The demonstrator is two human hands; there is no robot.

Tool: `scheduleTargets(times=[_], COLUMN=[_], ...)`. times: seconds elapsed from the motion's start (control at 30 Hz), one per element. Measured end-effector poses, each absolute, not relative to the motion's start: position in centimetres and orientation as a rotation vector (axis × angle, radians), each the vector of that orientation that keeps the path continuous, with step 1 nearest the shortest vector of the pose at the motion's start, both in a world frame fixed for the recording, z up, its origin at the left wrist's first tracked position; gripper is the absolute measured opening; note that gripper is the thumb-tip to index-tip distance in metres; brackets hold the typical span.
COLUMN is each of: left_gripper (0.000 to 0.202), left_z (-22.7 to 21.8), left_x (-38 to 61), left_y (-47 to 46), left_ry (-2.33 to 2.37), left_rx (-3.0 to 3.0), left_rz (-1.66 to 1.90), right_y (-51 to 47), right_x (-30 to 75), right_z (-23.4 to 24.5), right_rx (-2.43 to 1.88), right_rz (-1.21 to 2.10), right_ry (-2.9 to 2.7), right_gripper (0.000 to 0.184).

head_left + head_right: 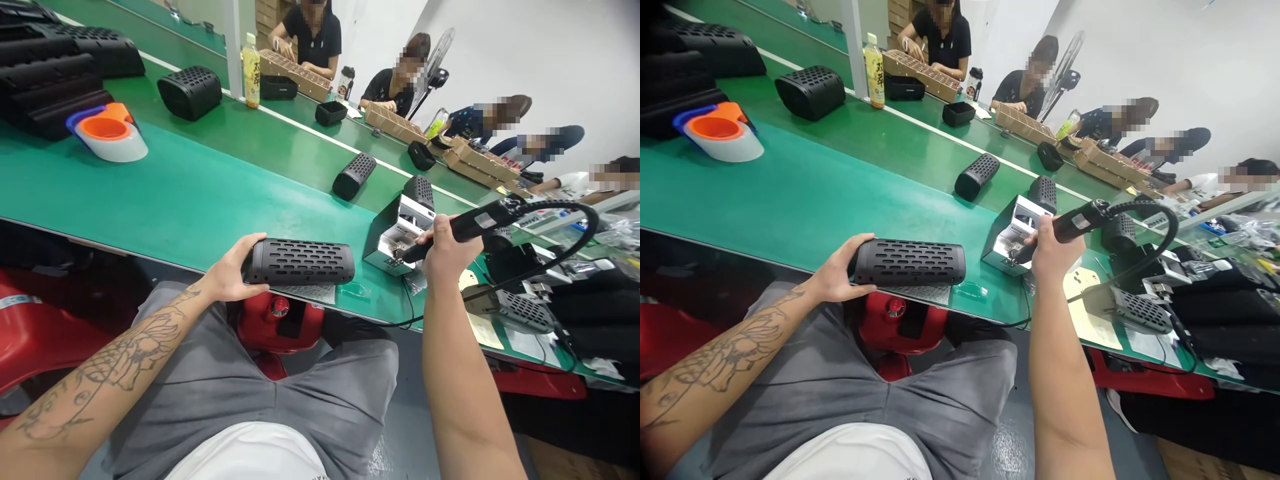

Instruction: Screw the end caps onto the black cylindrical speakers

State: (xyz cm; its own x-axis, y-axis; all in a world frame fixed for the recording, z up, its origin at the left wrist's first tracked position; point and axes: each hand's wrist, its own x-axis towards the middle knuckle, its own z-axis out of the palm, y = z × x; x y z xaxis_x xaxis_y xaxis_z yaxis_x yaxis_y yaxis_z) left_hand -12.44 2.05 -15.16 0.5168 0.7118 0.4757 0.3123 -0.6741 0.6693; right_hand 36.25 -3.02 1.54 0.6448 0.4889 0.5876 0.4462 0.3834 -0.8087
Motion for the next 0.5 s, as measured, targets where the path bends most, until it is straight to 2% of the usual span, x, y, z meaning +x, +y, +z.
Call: scheduleTargets(times=[0.17, 0.27, 0.5], left_gripper=[0.116, 0.117, 0.116], left_z=[-14.7, -14.4, -14.0], left_x=[-12.2, -12.0, -11.6], left_y=[2.0, 2.0, 1.7], left_ry=[0.791, 0.794, 0.794], left_rx=[2.271, 2.259, 2.216], left_rz=[1.033, 1.013, 1.005], right_y=[-5.6, -6.7, -5.8], right_x=[29.8, 24.1, 16.1], right_z=[4.4, 5.5, 4.9], right_rx=[-1.024, -0.828, -0.789], right_rz=[0.237, 0.423, 0.650], right_ry=[-1.015, -1.135, -1.269], right_gripper=[0.057, 0.063, 0.072])
